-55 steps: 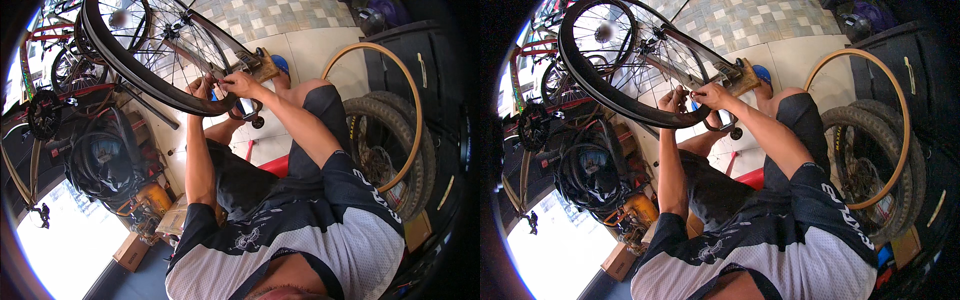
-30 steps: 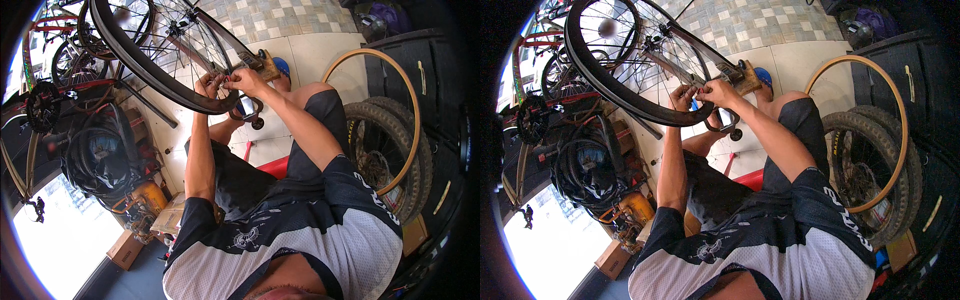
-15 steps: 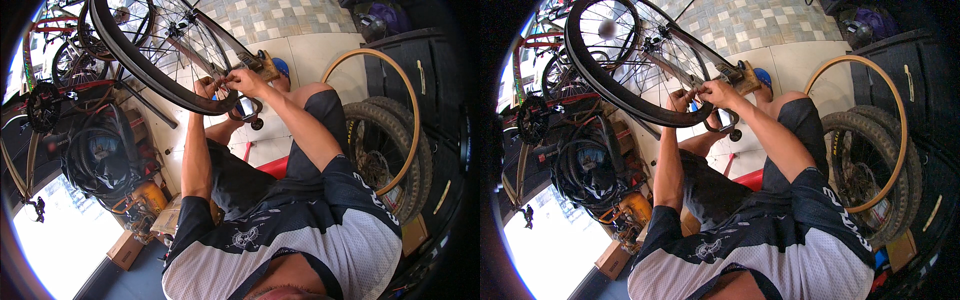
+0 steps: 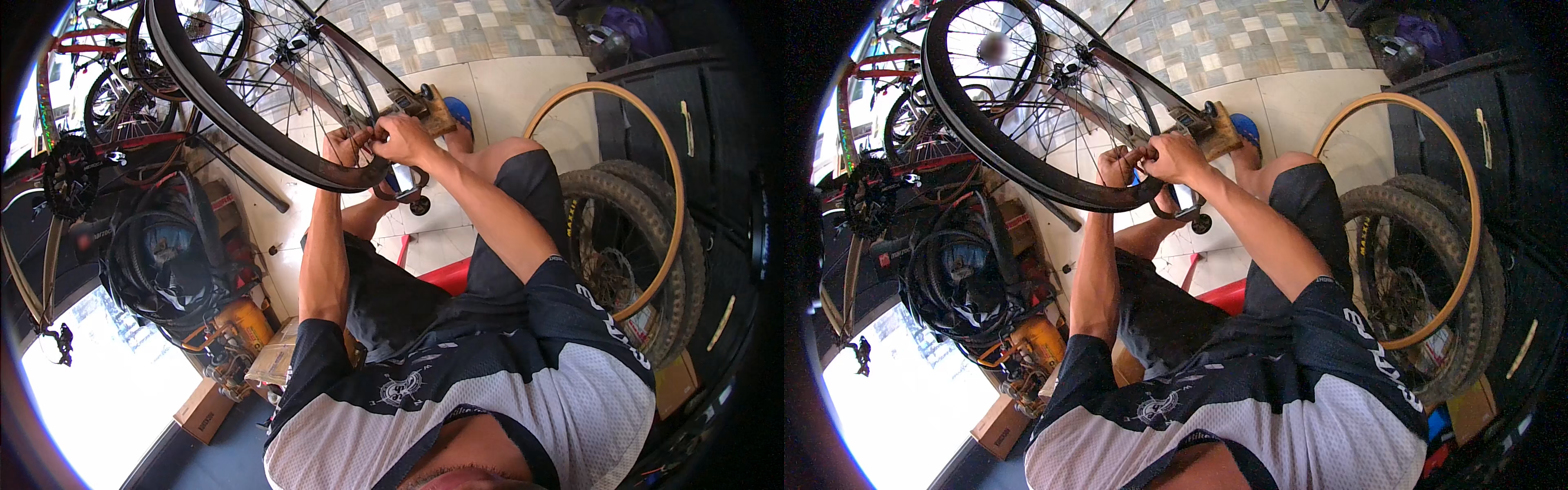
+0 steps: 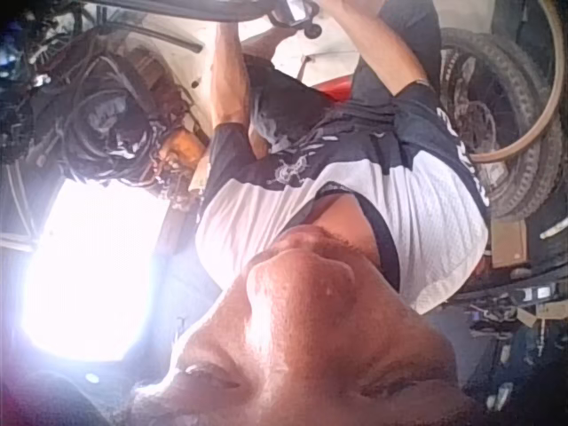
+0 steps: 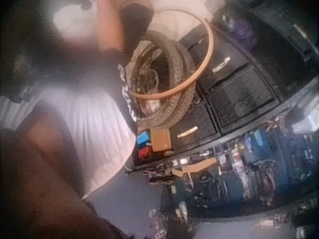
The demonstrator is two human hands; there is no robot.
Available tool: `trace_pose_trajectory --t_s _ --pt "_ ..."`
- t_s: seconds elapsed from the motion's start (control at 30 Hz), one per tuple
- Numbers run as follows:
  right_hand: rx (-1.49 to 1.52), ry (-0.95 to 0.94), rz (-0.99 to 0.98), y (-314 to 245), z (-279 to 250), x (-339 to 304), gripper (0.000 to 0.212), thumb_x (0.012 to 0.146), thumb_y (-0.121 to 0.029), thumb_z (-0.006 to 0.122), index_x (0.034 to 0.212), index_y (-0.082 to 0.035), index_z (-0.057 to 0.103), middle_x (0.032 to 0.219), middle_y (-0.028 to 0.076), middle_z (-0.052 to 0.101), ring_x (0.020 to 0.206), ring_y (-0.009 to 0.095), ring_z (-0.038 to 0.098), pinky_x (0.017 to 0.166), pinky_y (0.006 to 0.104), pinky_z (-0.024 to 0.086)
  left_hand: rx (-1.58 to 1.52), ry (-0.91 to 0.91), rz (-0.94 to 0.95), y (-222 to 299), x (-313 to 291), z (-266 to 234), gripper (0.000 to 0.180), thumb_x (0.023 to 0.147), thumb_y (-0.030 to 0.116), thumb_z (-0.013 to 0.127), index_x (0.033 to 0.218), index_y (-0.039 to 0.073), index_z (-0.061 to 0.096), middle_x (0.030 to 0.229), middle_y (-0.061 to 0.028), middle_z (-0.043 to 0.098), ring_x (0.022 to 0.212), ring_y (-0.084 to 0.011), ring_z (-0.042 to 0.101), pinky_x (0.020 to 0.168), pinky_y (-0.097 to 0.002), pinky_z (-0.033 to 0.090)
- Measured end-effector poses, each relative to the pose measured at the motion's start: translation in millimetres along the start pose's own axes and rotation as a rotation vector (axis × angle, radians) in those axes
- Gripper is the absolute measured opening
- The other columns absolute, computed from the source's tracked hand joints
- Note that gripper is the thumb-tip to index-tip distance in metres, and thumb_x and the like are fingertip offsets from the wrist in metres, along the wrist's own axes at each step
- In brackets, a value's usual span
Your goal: The person works on a bicycle wheel mounted on a truing stand, using a spoke wrench to adjust spokes and rotate the wheel. The person continues to make incremental spoke adjustments while periodically spinning the wheel to check alignment.
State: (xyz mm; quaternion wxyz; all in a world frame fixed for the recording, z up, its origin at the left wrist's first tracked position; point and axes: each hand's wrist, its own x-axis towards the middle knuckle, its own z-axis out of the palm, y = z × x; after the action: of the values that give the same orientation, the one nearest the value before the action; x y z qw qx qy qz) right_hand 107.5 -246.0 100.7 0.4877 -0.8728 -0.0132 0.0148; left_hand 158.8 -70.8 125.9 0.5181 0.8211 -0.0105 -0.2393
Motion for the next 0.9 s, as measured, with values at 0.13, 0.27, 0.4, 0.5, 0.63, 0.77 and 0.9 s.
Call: trace_pose_trajectory --t_s 0.13,0.27,0.4,0.5,0.63,0.77,0.9 --pt "-0.173 0.004 -0.012 -21 -14 -5 0.056 0.074 -0.057 0.073 0.088 -0.004 0.069 0.092 0.018 0.071 0.097 0.036 0.066 0.088 0.0482 0.046 0.071 -0.017 -0.038 12 1 -4 0.044 0.093 0.033 0.075 0.064 0.002 0.064 0.055 -0.0001 0.057 0.049 -0.0055 0.048 0.044 -0.0273 0.035" --pt "-0.275 0.105 0.002 -23 1 -1 0.063 0.069 -0.064 0.075 0.085 -0.004 0.067 0.091 0.015 0.070 0.096 0.034 0.064 0.090 0.0451 0.043 0.169 -0.011 0.003 9 3 -9 0.048 0.093 0.039 0.075 0.064 0.002 0.065 0.055 -0.0017 0.060 0.049 -0.0059 0.050 0.045 -0.0262 0.039" --pt "-0.257 0.056 -0.003 -31 1 0 0.047 0.076 -0.047 0.069 0.092 -0.003 0.070 0.095 0.018 0.071 0.098 0.035 0.065 0.092 0.0493 0.043 0.094 -0.014 0.017 4 1 -15 0.044 0.092 0.040 0.075 0.071 0.002 0.068 0.060 -0.0021 0.063 0.051 -0.0065 0.053 0.046 -0.0253 0.040" --pt "-0.205 0.084 -0.039 -19 11 0 0.043 0.076 -0.044 0.068 0.088 -0.002 0.071 0.091 0.018 0.072 0.092 0.036 0.068 0.087 0.0492 0.046 -0.059 -0.055 -0.085 0 -3 -15 0.041 0.092 0.040 0.075 0.078 0.002 0.068 0.065 -0.0018 0.064 0.053 -0.0070 0.055 0.047 -0.0249 0.041" --pt "0.122 -0.101 0.031 2 10 5 0.037 0.081 -0.037 0.067 0.089 -0.001 0.072 0.087 0.018 0.073 0.084 0.036 0.070 0.079 0.0436 0.052 -0.074 -0.055 -0.057 -4 -10 -11 0.038 0.092 0.038 0.076 0.080 0.003 0.068 0.067 -0.0010 0.065 0.058 -0.0073 0.057 0.050 -0.0245 0.042" --pt "0.413 -0.311 0.076 8 8 6 0.028 0.090 -0.025 0.066 0.102 -0.001 0.074 0.094 0.011 0.075 0.087 0.023 0.070 0.082 0.0344 0.052 -0.013 -0.044 0.039 -13 -9 -20 0.037 0.089 0.035 0.080 0.075 0.003 0.066 0.066 -0.0003 0.064 0.061 -0.0069 0.058 0.052 -0.0249 0.041" --pt "0.840 -0.484 0.163 8 8 6 0.027 0.098 -0.023 0.064 0.115 -0.005 0.074 0.103 0.003 0.075 0.096 0.009 0.063 0.090 0.0284 0.048 0.047 0.013 0.126 -31 1 -22 0.037 0.086 0.031 0.083 0.071 0.004 0.063 0.063 -0.0002 0.063 0.060 -0.0063 0.055 0.052 -0.0266 0.040"
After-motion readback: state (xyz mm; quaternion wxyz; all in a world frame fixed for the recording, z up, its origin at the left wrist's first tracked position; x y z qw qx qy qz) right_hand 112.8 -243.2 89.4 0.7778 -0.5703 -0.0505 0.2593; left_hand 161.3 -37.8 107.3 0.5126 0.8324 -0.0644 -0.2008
